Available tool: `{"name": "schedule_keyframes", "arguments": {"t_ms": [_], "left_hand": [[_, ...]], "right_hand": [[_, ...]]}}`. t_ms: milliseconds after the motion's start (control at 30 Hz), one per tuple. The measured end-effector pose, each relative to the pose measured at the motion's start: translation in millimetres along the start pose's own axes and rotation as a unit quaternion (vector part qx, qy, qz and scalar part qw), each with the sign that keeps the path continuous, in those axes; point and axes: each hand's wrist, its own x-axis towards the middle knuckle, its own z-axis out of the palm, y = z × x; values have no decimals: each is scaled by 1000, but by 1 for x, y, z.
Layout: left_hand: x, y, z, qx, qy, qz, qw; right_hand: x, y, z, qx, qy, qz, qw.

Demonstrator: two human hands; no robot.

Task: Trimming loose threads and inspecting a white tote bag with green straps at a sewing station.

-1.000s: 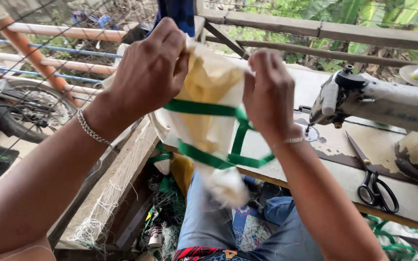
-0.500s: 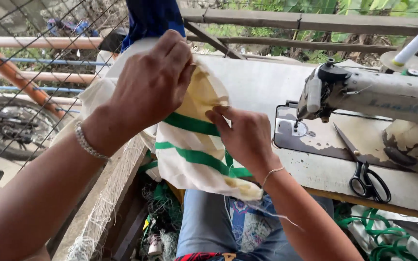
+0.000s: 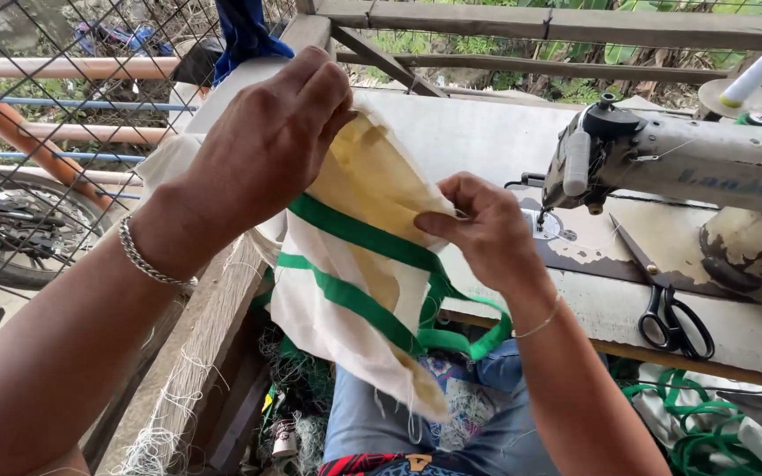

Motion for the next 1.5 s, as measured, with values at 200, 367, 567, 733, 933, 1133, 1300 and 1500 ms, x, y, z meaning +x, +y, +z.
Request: {"name": "schedule_keyframes", "arguments": {"t_ms": [200, 367, 567, 733, 933, 1133, 1300, 1500], "left_hand": [[6, -2, -11, -100, -39, 6, 994], [18, 3, -16, -140, -120, -75, 980], [32, 11, -23, -129, -303, -196, 924], [37, 23, -29, -117, -335, -213, 910], [36, 27, -30, -132, -265, -191, 936], [21, 32, -16, -150, -177, -201, 952], [-18, 48, 31, -356, 72, -410, 837], [-67, -24, 55, -19, 273, -153, 950]], "right_hand": [[-24, 4, -23, -57, 33, -53, 996], [-41, -4, -32, -186, 102, -96, 972], [-43, -15, -49, -212, 31, -130, 968], [-50, -4, -70, -146, 8, -52, 988], [-50, -21, -76, -132, -88, -43, 986], [-54, -33, -65, -129, -90, -56, 986], [-64, -37, -36, -176, 45, -135, 974], [-49, -58, 45, -186, 28, -375, 908]]}}
